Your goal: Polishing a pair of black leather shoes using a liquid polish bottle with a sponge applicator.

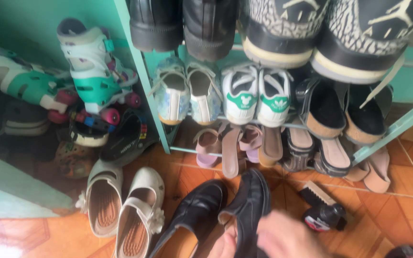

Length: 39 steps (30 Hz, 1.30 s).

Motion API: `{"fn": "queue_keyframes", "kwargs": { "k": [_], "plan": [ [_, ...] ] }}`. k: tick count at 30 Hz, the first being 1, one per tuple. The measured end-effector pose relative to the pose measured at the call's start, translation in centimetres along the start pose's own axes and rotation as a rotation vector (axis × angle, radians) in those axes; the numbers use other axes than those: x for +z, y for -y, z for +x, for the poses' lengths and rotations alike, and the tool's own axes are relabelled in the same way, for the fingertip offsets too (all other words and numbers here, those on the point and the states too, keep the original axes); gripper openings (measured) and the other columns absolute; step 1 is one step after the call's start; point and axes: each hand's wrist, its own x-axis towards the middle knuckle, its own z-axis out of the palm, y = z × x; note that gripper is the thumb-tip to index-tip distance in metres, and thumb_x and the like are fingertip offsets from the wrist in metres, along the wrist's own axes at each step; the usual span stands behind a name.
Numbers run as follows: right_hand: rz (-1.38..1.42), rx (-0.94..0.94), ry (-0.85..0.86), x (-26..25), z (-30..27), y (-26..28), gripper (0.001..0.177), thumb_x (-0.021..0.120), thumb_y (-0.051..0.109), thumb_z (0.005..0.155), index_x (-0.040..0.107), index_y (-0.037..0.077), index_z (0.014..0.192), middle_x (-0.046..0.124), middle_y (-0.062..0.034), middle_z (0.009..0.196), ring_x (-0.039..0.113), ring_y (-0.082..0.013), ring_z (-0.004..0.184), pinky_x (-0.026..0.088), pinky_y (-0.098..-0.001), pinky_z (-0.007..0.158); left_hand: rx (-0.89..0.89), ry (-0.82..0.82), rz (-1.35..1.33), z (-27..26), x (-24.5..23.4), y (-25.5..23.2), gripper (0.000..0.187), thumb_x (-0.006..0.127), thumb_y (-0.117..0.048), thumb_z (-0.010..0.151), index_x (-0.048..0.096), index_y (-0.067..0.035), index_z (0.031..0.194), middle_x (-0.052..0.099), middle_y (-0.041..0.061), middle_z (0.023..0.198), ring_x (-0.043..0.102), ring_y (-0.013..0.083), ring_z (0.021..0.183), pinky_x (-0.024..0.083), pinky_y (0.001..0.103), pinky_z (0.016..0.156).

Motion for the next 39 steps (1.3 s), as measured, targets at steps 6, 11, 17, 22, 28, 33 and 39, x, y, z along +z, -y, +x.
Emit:
{"fn": "queue_keyframes", "kwargs": {
  "k": [6,11,17,22,28,33,39],
  "plan": [
    [0.182,-0.354,-0.326,-5.0,-2.4,5.0,0.017,0.07,0.016,0.088,0.071,0.008,0.103,0.068,-0.0096,0.096,0.069,-0.028,0.094,0.054,-0.0367,0.083,-0.299,-0.142,0.088,5.1,-1.2,-3.5,0.069,0.03,-0.051,0.106,0.053,0.004,0.142,0.059,0.013,0.143,0.05,0.0223,0.14,0.03,0.035,0.119],
    [0.221,-0.638,-0.238,-5.0,-2.7,4.6,0.013,0.073,0.011,0.092,0.071,0.009,0.105,0.065,-0.0084,0.098,0.066,-0.0255,0.094,0.052,-0.035,0.084,-0.351,-0.142,0.249,5.0,-1.3,-2.9,0.07,0.037,-0.051,0.106,0.05,0.007,0.143,0.057,0.012,0.144,0.045,0.0194,0.141,0.029,0.034,0.12],
    [-0.039,-0.536,-0.263,-1.6,-4.7,1.6,0.014,0.077,0.019,0.085,0.069,0.01,0.092,0.057,-0.0063,0.081,0.063,-0.0208,0.078,0.051,-0.0336,0.065,-0.53,-0.177,-0.114,5.9,-0.4,-4.8,0.078,0.039,-0.057,0.102,0.05,0.008,0.142,0.055,0.012,0.145,0.046,0.0192,0.138,0.03,0.035,0.119],
    [-0.162,-0.143,0.146,-8.1,-3.4,4.6,0.018,0.075,0.027,0.094,0.071,0.01,0.094,0.062,-0.0068,0.081,0.067,-0.0251,0.079,0.05,-0.035,0.069,-0.729,-0.363,0.144,8.2,1.8,-8.4,0.084,0.036,-0.063,0.097,0.056,0.007,0.138,0.063,0.015,0.14,0.051,0.0183,0.133,0.034,0.031,0.114],
    [-0.216,-0.355,-0.463,-10.2,-6.7,8.8,0.022,0.078,0.031,0.088,0.07,0.011,0.095,0.063,-0.0035,0.084,0.068,-0.0204,0.081,0.054,-0.0332,0.071,-0.768,-0.466,-0.01,13.7,5.4,-15.5,0.09,0.035,-0.07,0.093,0.052,0.004,0.141,0.062,0.014,0.144,0.056,0.0148,0.132,0.04,0.03,0.113],
    [-0.44,-0.252,-0.382,-11.2,-3.9,7.1,0.022,0.073,0.038,0.092,0.07,0.016,0.097,0.065,-0.0019,0.083,0.068,-0.02,0.081,0.055,-0.0335,0.073,-0.809,-0.605,0.154,15.2,4.0,-13.0,0.098,0.036,-0.073,0.098,0.057,0.016,0.131,0.067,0.021,0.13,0.055,0.019,0.125,0.041,0.033,0.111],
    [-0.696,0.154,0.09,-12.3,-2.6,6.5,0.027,0.066,0.051,0.098,0.073,0.025,0.101,0.07,0.0023,0.083,0.07,-0.0148,0.082,0.056,-0.032,0.078,-0.942,-0.566,0.132,16.1,5.5,-16.1,0.092,0.029,-0.072,0.098,0.064,0.009,0.126,0.072,0.019,0.114,0.062,0.0158,0.111,0.045,0.029,0.099]
  ]
}}
